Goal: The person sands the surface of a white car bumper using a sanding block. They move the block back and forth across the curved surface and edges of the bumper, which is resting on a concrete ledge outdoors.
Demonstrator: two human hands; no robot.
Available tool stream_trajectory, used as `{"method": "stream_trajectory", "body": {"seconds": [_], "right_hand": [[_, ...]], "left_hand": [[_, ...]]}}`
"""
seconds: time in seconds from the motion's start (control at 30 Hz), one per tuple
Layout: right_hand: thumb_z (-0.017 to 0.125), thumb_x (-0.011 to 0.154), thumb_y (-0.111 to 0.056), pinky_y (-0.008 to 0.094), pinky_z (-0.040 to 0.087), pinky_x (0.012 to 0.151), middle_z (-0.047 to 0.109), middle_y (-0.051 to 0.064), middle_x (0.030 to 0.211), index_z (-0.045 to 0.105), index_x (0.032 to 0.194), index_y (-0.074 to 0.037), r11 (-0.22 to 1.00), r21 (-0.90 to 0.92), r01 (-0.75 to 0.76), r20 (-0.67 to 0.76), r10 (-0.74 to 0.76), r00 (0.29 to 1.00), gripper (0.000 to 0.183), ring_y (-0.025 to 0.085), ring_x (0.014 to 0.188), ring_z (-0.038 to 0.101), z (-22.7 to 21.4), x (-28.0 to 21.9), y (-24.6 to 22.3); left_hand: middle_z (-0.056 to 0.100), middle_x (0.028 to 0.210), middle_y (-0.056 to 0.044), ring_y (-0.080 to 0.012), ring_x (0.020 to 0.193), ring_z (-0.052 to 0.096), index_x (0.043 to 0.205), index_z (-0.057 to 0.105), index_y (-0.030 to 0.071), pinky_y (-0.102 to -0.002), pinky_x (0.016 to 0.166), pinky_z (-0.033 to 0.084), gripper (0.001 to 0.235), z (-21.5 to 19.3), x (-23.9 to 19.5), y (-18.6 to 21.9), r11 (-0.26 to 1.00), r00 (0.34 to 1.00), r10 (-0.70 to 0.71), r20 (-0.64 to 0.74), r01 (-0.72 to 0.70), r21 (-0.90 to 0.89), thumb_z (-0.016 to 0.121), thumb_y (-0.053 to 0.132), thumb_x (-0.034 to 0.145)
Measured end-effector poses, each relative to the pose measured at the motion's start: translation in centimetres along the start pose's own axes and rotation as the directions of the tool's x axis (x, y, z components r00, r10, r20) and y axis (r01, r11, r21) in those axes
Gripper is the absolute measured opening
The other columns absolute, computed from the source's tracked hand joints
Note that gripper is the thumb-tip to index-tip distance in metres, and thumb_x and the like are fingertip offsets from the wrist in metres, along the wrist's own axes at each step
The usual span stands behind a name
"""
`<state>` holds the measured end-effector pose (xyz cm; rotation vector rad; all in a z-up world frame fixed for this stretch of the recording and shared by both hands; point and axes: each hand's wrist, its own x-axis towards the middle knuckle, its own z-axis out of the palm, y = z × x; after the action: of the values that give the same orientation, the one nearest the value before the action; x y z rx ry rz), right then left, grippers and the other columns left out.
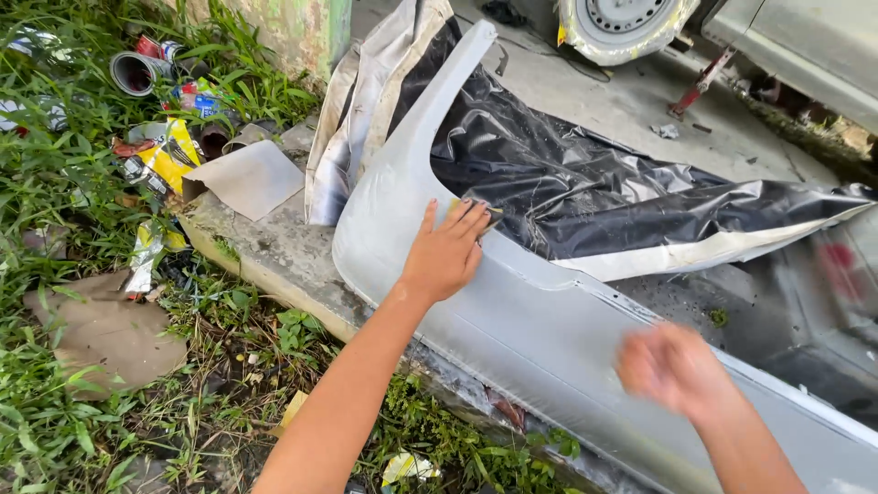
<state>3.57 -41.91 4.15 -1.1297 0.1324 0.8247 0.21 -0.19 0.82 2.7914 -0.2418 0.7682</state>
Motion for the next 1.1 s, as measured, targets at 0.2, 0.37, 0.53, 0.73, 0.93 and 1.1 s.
{"method": "stream_trajectory", "body": {"seconds": [0.2,0.37,0.53,0.73,0.93,1.1], "right_hand": [[0.052,0.098,-0.021,0.045,0.058,0.086,0.069,0.025,0.108,0.065,0.109,0.005,0.764,-0.572,0.297,0.114,-0.285,0.952,0.031,0.034,0.102,0.072,27.9,10.7,-6.4],[0.057,0.097,-0.025,0.043,0.064,0.086,0.074,0.026,0.111,0.069,0.118,0.008,0.462,-0.857,0.228,0.071,-0.333,0.94,0.04,0.033,0.101,0.077,32.6,14.4,-6.8],[0.059,0.098,-0.024,0.043,0.061,0.089,0.072,0.028,0.116,0.07,0.118,0.006,0.386,-0.88,0.277,0.136,-0.355,0.925,0.037,0.033,0.105,0.075,33.8,13.8,-6.5],[0.058,0.101,-0.026,0.043,0.058,0.095,0.071,0.029,0.119,0.067,0.122,0.007,0.344,-0.896,0.279,0.154,-0.348,0.925,0.04,0.031,0.11,0.072,31.7,15.4,-6.3],[0.059,0.102,-0.038,0.044,0.057,0.096,0.075,0.02,0.112,0.074,0.116,-0.001,0.103,-0.956,0.275,0.204,-0.444,0.873,0.042,0.031,0.11,0.073,29.3,12.7,-6.2],[0.04,0.106,-0.051,0.056,0.053,0.097,0.075,0.026,0.105,0.075,0.112,-0.001,-0.328,-0.942,0.07,0.223,-0.455,0.862,0.061,0.045,0.11,0.068,19.5,15.4,-3.8]], "left_hand": [[0.03,0.168,-0.001,-0.0207,0.156,0.023,0.16,0.037,0.015,-0.057,0.127,0.006,0.057,-0.6,0.0,-1.5,0.974,0.982,-0.189,0.017,0.19,-0.122,0.03,0.026,0.104],[0.039,0.164,0.002,-0.0172,0.155,0.027,0.158,0.041,0.021,-0.057,0.128,0.003,0.057,-0.5,0.4,-3.4,0.997,0.997,-0.058,0.053,0.061,-0.057,0.03,0.032,0.103],[0.045,0.161,0.003,-0.0164,0.153,0.032,0.152,0.05,0.02,-0.057,0.128,0.01,0.053,0.5,0.1,-2.4,0.999,0.998,0.035,-0.057,-0.037,-0.027,0.034,0.031,0.102],[0.054,0.153,-0.007,-0.0253,0.148,0.042,0.148,0.055,0.013,-0.062,0.123,0.021,0.053,1.3,0.3,-2.3,0.991,0.981,0.029,-0.19,-0.053,-0.123,0.042,0.026,0.098],[0.04,0.164,-0.005,-0.0254,0.154,0.03,0.157,0.043,0.013,-0.064,0.124,0.009,0.059,-0.1,0.1,-5.7,0.977,0.975,-0.194,-0.112,0.182,-0.113,0.039,0.023,0.099],[0.042,0.162,0.003,-0.0193,0.153,0.034,0.153,0.048,0.019,-0.063,0.125,0.012,0.054,-0.2,0.4,-3.5,0.989,0.996,-0.055,-0.075,0.044,-0.143,0.038,0.026,0.101]]}}
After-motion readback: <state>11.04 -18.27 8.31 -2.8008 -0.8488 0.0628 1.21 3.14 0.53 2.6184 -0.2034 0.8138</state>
